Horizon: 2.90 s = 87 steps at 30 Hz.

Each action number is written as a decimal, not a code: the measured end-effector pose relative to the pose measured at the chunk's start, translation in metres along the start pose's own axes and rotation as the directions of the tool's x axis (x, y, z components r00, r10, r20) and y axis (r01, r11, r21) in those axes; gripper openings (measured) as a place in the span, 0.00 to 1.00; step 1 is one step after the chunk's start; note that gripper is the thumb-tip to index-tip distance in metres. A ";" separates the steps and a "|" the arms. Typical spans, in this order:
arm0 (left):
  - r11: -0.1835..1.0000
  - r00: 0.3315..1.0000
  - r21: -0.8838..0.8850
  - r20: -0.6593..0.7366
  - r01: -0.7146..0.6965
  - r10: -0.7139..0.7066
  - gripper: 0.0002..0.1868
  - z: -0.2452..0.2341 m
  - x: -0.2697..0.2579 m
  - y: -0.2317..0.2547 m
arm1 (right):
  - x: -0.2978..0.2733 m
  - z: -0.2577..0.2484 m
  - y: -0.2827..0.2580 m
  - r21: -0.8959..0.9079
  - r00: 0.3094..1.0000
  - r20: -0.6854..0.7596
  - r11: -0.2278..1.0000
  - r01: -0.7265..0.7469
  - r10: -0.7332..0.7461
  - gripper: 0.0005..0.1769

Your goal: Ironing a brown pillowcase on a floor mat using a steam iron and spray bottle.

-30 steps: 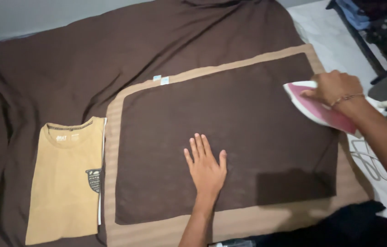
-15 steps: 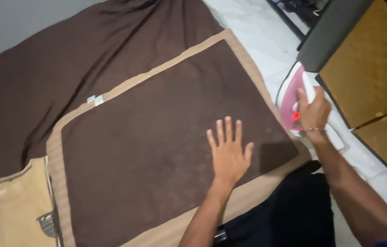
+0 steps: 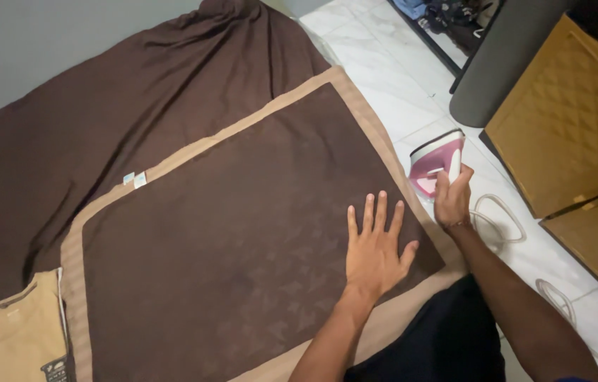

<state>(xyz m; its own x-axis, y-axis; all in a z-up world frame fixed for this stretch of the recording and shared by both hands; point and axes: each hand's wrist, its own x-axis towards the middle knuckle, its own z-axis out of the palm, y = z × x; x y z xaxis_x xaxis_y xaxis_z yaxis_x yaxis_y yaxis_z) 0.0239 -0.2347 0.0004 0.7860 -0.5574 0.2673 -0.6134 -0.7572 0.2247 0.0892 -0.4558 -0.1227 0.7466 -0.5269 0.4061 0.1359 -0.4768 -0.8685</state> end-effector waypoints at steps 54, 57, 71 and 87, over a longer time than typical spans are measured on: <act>0.829 0.754 0.037 -0.439 0.558 -0.488 0.22 -0.152 -0.255 -0.173 | -0.021 -0.014 -0.229 0.640 0.848 0.530 0.667 -0.382 -0.023 0.21; 0.740 0.682 0.092 -0.476 0.666 -0.555 0.21 -0.154 -0.270 -0.199 | -0.013 0.002 -0.217 0.688 0.919 0.394 0.663 -0.296 0.003 0.13; 0.898 0.898 0.037 -0.063 0.439 -0.436 0.25 -0.179 -0.292 -0.241 | 0.015 0.003 -0.254 0.681 0.982 0.174 0.729 -0.065 -0.074 0.06; 0.952 0.244 -0.167 -0.942 0.255 -0.230 0.14 -0.318 -0.236 -0.188 | 0.059 -0.024 -0.273 0.868 0.988 -0.007 0.490 0.082 -0.153 0.11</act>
<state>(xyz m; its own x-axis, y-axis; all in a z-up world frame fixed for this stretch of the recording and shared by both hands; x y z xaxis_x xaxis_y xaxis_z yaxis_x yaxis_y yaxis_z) -0.0709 0.1478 0.1925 0.2608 0.3590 0.8961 -0.3963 -0.8066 0.4385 0.0802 -0.3735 0.1453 0.7126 -0.4525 0.5362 0.6929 0.3336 -0.6392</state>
